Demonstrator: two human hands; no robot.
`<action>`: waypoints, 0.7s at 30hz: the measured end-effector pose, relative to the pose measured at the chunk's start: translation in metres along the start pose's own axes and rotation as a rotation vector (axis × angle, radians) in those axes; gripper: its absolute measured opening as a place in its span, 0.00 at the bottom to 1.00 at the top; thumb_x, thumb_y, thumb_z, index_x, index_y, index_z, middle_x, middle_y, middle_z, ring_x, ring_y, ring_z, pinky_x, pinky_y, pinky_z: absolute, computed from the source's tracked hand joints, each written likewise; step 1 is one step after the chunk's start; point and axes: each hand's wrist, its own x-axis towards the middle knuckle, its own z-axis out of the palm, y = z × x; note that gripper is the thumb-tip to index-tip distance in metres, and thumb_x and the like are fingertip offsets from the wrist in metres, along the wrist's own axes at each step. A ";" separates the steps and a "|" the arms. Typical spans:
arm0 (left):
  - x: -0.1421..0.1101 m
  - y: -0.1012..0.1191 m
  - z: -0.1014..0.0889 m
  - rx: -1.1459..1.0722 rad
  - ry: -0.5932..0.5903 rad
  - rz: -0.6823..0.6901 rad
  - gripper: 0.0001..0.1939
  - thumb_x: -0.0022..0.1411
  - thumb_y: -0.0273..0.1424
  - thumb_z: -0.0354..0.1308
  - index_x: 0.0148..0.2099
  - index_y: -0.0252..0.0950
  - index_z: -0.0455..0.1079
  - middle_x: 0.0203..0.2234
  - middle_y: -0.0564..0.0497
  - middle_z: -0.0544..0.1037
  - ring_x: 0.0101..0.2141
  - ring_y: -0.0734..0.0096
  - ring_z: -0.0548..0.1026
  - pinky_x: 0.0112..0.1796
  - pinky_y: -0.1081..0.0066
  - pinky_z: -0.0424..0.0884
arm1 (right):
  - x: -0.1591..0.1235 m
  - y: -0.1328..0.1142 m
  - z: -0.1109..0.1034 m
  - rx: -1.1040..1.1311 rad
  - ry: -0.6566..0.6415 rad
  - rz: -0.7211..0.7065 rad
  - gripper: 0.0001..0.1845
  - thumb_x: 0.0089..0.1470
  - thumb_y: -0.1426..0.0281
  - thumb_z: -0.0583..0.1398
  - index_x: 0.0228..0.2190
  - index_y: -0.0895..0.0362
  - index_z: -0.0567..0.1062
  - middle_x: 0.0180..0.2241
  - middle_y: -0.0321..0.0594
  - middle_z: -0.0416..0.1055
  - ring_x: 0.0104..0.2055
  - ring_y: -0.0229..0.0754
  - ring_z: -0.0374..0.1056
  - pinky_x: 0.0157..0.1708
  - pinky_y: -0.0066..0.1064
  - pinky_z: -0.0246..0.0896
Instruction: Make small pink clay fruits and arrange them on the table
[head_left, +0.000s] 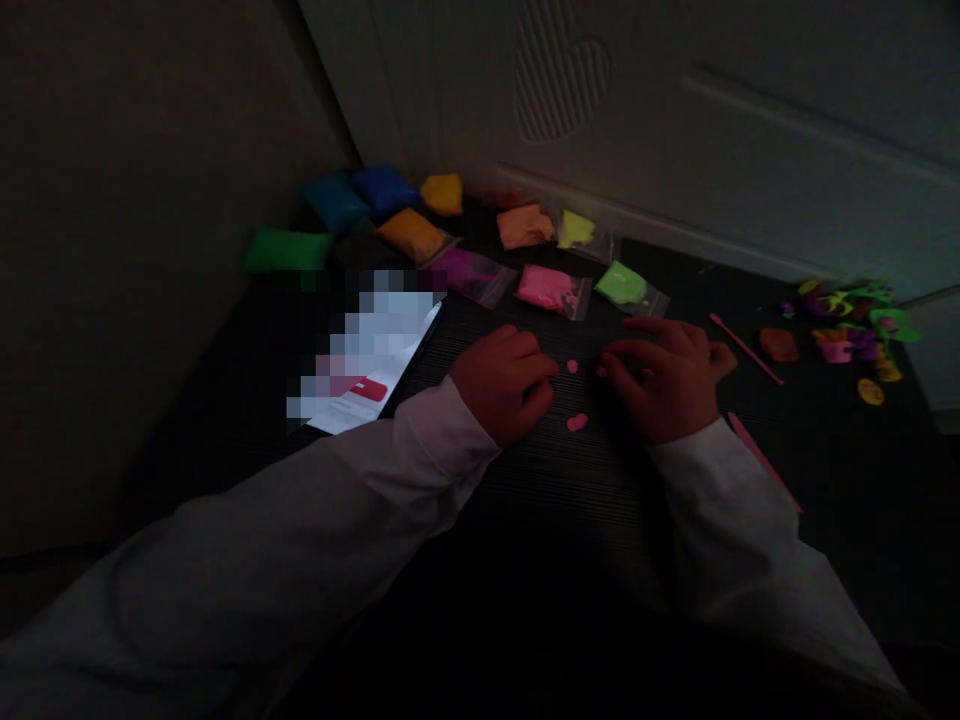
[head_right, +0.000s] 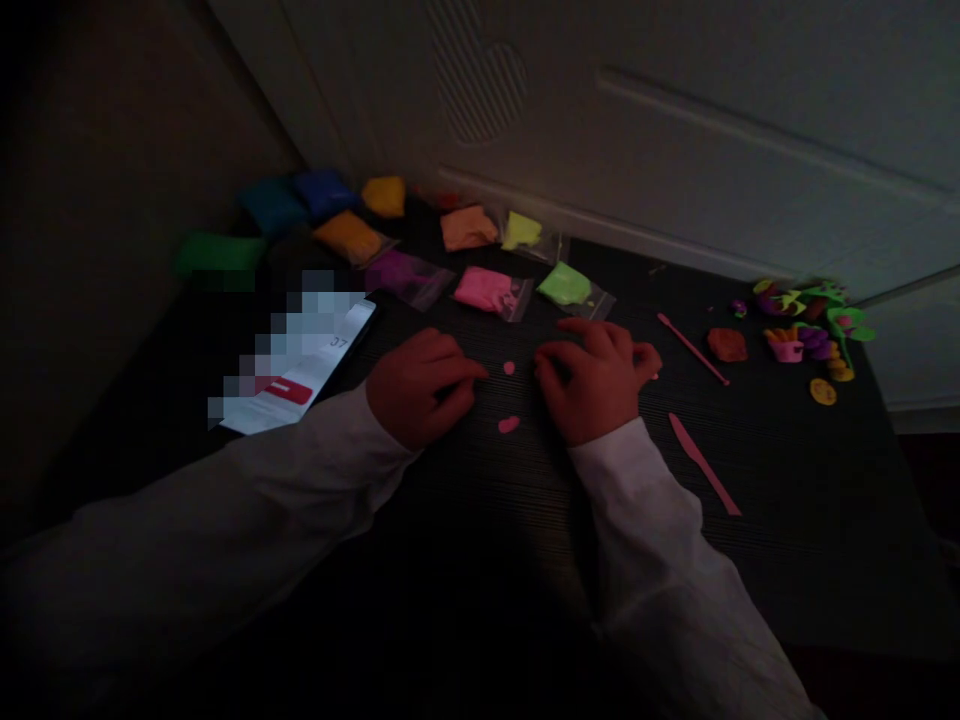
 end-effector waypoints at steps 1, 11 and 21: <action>0.000 0.000 0.000 -0.004 -0.001 0.001 0.11 0.54 0.28 0.46 0.33 0.32 0.70 0.25 0.48 0.68 0.28 0.72 0.63 0.31 0.68 0.61 | 0.000 0.006 -0.001 -0.005 0.002 -0.003 0.08 0.45 0.64 0.57 0.25 0.51 0.75 0.40 0.39 0.69 0.44 0.50 0.56 0.39 0.44 0.40; 0.001 0.001 -0.001 -0.022 0.002 -0.005 0.11 0.53 0.27 0.46 0.33 0.32 0.70 0.25 0.48 0.68 0.28 0.72 0.63 0.31 0.69 0.61 | -0.003 0.015 -0.001 0.010 -0.087 -0.006 0.08 0.44 0.63 0.58 0.26 0.50 0.76 0.41 0.37 0.69 0.45 0.50 0.55 0.40 0.46 0.42; 0.001 0.000 0.000 -0.026 0.028 0.014 0.11 0.53 0.27 0.47 0.33 0.32 0.70 0.25 0.48 0.68 0.28 0.72 0.63 0.31 0.69 0.61 | -0.002 0.008 0.001 0.041 -0.111 0.034 0.06 0.43 0.63 0.58 0.23 0.50 0.75 0.41 0.36 0.69 0.45 0.50 0.56 0.41 0.49 0.38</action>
